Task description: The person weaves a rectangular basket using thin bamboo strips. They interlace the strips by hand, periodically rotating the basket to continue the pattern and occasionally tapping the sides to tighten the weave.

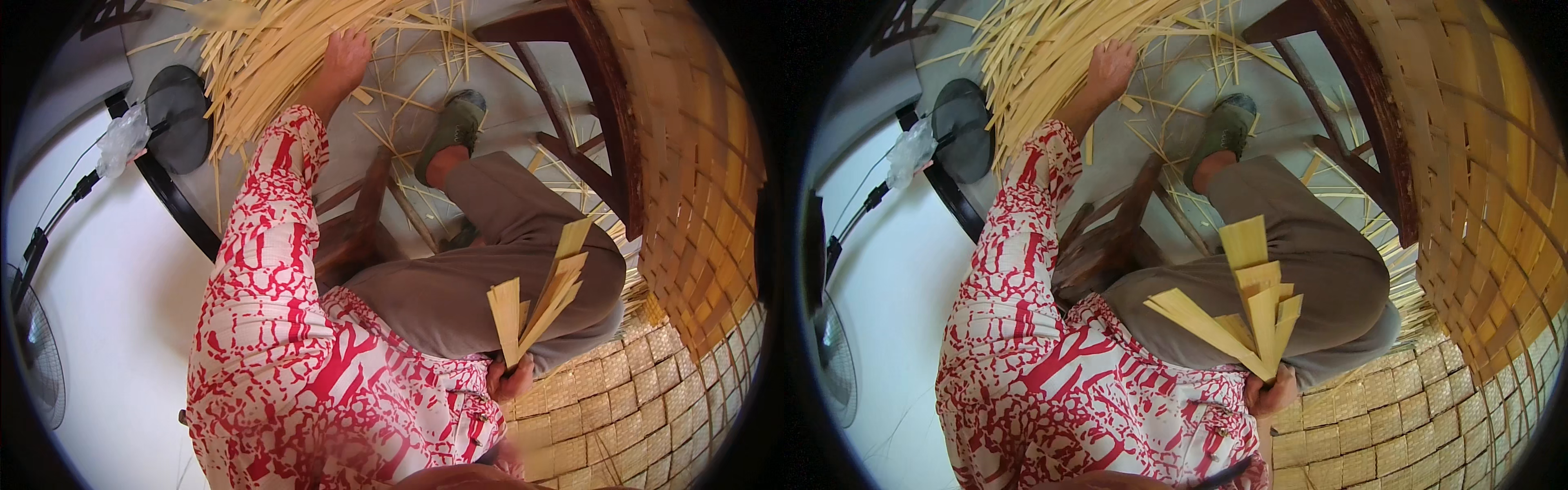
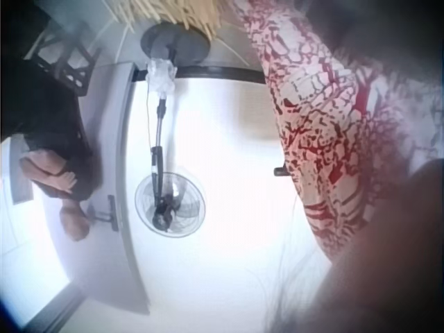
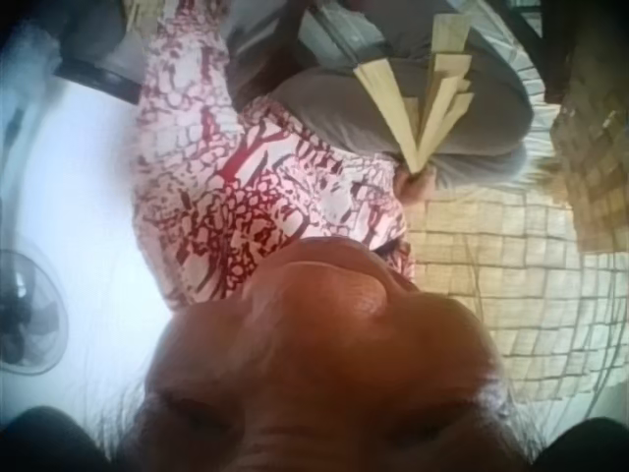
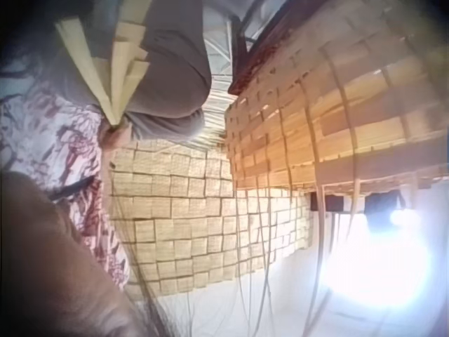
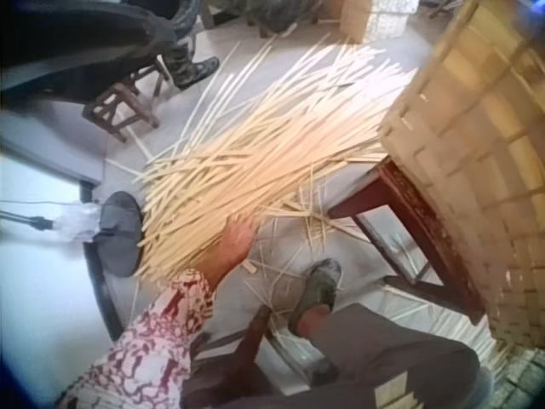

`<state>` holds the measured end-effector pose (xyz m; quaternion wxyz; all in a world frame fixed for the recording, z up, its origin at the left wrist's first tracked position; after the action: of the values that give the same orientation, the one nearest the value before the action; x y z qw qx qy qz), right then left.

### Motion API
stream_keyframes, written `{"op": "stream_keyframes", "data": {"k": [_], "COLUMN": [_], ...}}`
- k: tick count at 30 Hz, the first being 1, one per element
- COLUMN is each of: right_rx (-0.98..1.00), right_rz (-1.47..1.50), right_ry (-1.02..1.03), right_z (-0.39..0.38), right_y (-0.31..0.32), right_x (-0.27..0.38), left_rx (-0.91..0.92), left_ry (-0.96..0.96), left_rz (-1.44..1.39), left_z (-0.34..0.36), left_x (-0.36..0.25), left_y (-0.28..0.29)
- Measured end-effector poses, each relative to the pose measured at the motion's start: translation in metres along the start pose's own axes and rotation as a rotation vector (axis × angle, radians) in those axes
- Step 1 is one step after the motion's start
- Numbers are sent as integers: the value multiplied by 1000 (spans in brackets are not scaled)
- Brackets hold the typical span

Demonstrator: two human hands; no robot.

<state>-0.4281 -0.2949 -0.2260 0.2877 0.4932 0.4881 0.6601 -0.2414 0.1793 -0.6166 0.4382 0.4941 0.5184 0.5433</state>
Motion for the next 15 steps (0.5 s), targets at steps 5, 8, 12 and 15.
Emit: {"op": "stream_keyframes", "data": {"k": [5, 8, 12, 15], "right_rx": [2, -30, -61, -42], "right_rz": [-8, 12, 18, 11], "right_ry": [-35, 43, 102, 112], "right_z": [-10, -4, -9, -6], "right_y": [-2, -2, -1, 0], "right_x": [2, 5, 3, -2], "left_rx": [97, 343, 404, 459], "left_ry": [45, 295, 698, 779], "left_rz": [-115, -217, -497, -572], "left_z": [-7, -22, -37, -50], "left_x": [-3, 9, 18, 11], "left_y": [-7, -47, -67, -82]}}
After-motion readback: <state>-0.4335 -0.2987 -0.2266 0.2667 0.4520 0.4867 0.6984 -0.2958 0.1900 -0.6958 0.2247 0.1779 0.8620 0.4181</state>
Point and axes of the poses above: each hand's wrist, its own z-axis towards the middle knuckle, its own y-axis out of the back of the hand, x = y × z, the point moved 9 cm from there along z, towards the middle knuckle, and after that the axes turned 6 degrees about y, right-handed, at the moved point
